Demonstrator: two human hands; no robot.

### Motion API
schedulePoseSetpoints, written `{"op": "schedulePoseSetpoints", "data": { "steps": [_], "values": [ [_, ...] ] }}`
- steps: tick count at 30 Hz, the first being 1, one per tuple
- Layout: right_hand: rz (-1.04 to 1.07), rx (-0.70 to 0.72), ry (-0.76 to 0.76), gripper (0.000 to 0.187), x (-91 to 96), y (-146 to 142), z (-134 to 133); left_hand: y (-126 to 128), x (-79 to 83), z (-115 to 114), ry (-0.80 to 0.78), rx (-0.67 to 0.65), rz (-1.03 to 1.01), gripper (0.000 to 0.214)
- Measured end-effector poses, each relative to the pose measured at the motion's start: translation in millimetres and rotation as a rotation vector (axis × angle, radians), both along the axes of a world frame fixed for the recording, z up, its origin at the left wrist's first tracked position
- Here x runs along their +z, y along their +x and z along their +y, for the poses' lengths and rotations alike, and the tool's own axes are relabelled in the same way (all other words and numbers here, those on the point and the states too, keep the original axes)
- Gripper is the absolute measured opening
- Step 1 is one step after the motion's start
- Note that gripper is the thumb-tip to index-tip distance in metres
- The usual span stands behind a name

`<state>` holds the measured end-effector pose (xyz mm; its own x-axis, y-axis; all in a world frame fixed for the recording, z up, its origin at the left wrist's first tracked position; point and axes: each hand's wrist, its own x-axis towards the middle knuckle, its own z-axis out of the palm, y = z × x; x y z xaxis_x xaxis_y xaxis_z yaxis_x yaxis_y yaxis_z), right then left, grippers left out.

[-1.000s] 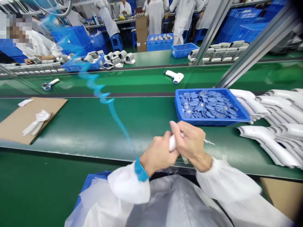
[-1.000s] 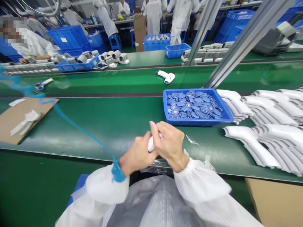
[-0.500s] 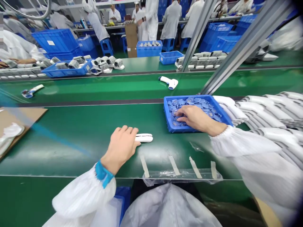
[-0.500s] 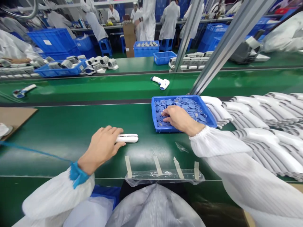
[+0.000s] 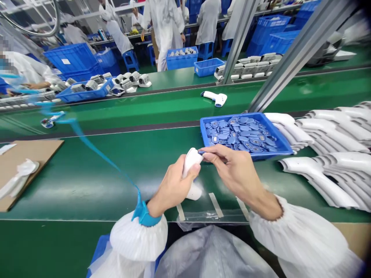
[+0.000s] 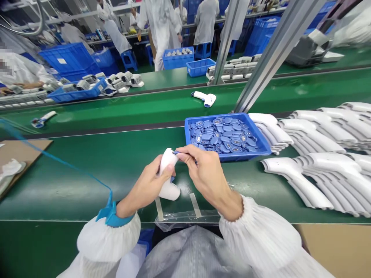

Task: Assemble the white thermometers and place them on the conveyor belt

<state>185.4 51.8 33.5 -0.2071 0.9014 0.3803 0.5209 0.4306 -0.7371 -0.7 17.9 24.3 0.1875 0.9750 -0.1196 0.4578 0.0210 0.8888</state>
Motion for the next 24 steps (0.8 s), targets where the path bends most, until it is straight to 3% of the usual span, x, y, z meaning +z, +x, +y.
{"op": "schedulePoseSetpoints", "data": {
  "steps": [3,8,11,15,19,21,24],
  "values": [
    [0.045,0.042,-0.047,0.017,-2.2,3,-4,2,1.3,-2,-0.022,-0.038,-0.017,0.036],
    [0.131,-0.029,-0.051,0.013,-3.8,11,-8,1,6.2,-5,-0.137,-0.148,-0.135,0.039],
    [0.172,0.052,-0.090,0.013,-3.3,13,-11,1,8.7,-7,-0.130,-0.158,-0.137,0.041],
    [0.137,0.145,-0.135,0.013,3.1,18,-14,1,15.0,-10,0.002,-0.169,0.074,0.040],
    [0.043,0.186,-0.206,0.030,6.4,17,-17,7,14.5,-13,0.122,-0.172,0.151,0.036],
    [-0.006,0.231,-0.169,0.025,0.3,13,-20,11,8.2,-13,0.206,-0.143,0.196,0.030],
    [-0.010,0.159,-0.054,0.020,-18.2,7,-27,16,-4.2,-11,0.401,-0.105,0.437,0.024]
  ]
}}
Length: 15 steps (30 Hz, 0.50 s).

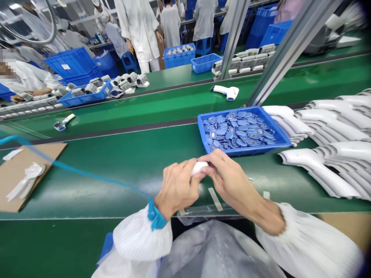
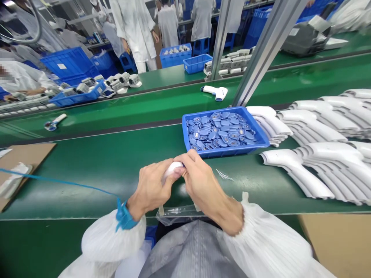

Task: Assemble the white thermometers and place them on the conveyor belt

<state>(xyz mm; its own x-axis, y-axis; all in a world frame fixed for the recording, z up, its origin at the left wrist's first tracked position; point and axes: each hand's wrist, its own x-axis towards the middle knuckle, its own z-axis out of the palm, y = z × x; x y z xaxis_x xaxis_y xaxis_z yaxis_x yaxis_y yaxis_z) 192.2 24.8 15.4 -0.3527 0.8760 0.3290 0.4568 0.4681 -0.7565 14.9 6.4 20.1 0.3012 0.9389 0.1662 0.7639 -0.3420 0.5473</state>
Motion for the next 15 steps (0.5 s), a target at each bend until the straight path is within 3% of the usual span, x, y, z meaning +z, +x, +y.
{"op": "schedulePoseSetpoints", "data": {
  "steps": [2,4,5,7,10,12,15],
  "values": [
    [0.043,-0.059,0.036,0.016,-12.8,0,-6,0,-7.0,0,0.124,-0.022,0.114,0.022],
    [0.062,-0.061,0.024,0.012,-21.4,4,-12,-1,-13.2,-3,0.179,-0.045,0.104,0.021],
    [0.056,-0.057,0.012,0.011,-23.8,7,-15,-1,-16.6,-5,0.199,0.004,0.062,0.019],
    [0.018,-0.035,-0.017,0.011,-25.7,10,-22,0,-25.2,-8,0.244,0.210,-0.017,0.022],
    [-0.100,0.043,-0.082,0.017,-25.7,8,-33,6,-41.2,-7,0.325,0.525,-0.052,0.045],
    [-0.195,0.043,-0.060,0.019,-26.3,1,-41,9,-49.4,-4,0.380,0.538,-0.054,0.051],
    [-0.263,-0.038,0.079,0.023,-28.3,-9,-49,8,-52.0,-1,0.436,0.438,-0.099,0.048]
  ]
}}
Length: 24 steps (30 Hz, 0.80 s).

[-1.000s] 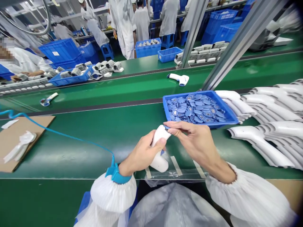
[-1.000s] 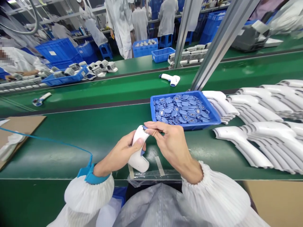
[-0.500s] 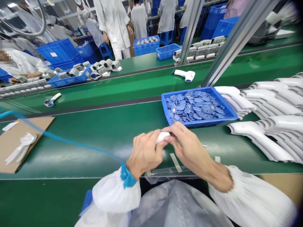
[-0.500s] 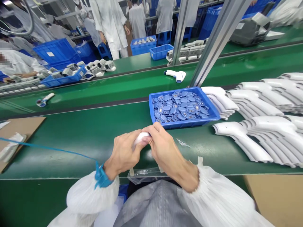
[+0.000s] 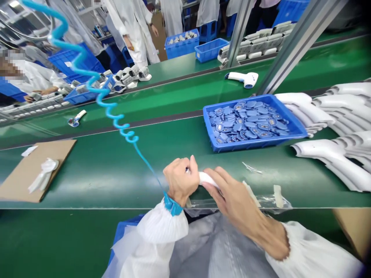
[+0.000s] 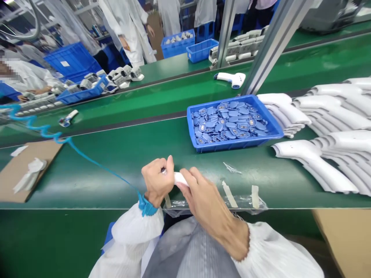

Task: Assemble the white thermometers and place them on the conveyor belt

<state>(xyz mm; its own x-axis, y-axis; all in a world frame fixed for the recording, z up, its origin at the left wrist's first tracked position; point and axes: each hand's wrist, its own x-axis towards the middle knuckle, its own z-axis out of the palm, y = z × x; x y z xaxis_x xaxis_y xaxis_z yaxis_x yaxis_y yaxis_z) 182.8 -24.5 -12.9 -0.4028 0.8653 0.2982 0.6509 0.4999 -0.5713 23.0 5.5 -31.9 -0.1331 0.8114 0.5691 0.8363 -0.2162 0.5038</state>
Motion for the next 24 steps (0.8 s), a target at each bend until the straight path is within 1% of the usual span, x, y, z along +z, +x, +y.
{"op": "schedulePoseSetpoints", "data": {
  "steps": [2,5,6,8,10,12,13,14,16,17,18,19,20,21,22,24],
  "values": [
    [-0.011,-0.005,0.070,0.024,-1.2,-5,-4,-3,3.5,-2,-0.024,-0.010,-0.045,0.050],
    [-0.059,0.013,0.145,0.026,-2.5,-12,-9,-5,10.2,-3,-0.167,0.069,-0.159,0.055],
    [-0.068,-0.007,0.166,0.027,-3.0,-15,-11,-5,11.9,-2,-0.199,0.097,-0.186,0.056],
    [-0.063,-0.090,0.180,0.032,-4.3,-21,-14,-4,15.0,5,-0.221,0.119,-0.189,0.056],
    [-0.024,-0.162,0.131,0.039,-5.8,-25,-15,-5,18.3,12,-0.266,0.089,-0.158,0.057],
    [0.058,-0.184,-0.008,0.043,-7.4,-24,-10,-10,21.6,13,-0.368,0.012,-0.153,0.058],
    [0.119,-0.207,-0.140,0.044,-8.1,-21,-5,-13,22.2,11,-0.390,-0.034,-0.167,0.054],
    [0.181,-0.252,-0.316,0.045,-8.9,-18,0,-17,21.5,7,-0.373,-0.079,-0.190,0.046],
    [0.267,-0.343,-0.689,0.051,-10.3,-12,11,-24,15.8,-4,-0.237,-0.125,-0.287,0.032],
    [0.287,-0.362,-0.846,0.056,-10.9,-9,15,-25,11.2,-8,-0.153,-0.104,-0.371,0.031],
    [0.294,-0.340,-0.970,0.060,-11.2,-7,19,-26,5.9,-11,-0.088,-0.051,-0.471,0.035],
    [0.292,-0.281,-1.038,0.063,-11.2,-7,20,-26,0.7,-12,-0.055,0.020,-0.574,0.042],
    [0.279,-0.206,-1.042,0.062,-10.6,-8,20,-24,-4.0,-10,-0.055,0.090,-0.661,0.049],
    [0.235,-0.135,-0.986,0.057,-9.7,-11,19,-23,-7.8,-6,-0.072,0.143,-0.716,0.054],
    [0.164,-0.072,-0.883,0.049,-8.8,-14,16,-21,-10.5,-1,-0.097,0.174,-0.728,0.056],
    [-0.005,0.018,-0.627,0.037,-7.8,-22,10,-18,-12.8,11,-0.126,0.212,-0.647,0.056]
  ]
}}
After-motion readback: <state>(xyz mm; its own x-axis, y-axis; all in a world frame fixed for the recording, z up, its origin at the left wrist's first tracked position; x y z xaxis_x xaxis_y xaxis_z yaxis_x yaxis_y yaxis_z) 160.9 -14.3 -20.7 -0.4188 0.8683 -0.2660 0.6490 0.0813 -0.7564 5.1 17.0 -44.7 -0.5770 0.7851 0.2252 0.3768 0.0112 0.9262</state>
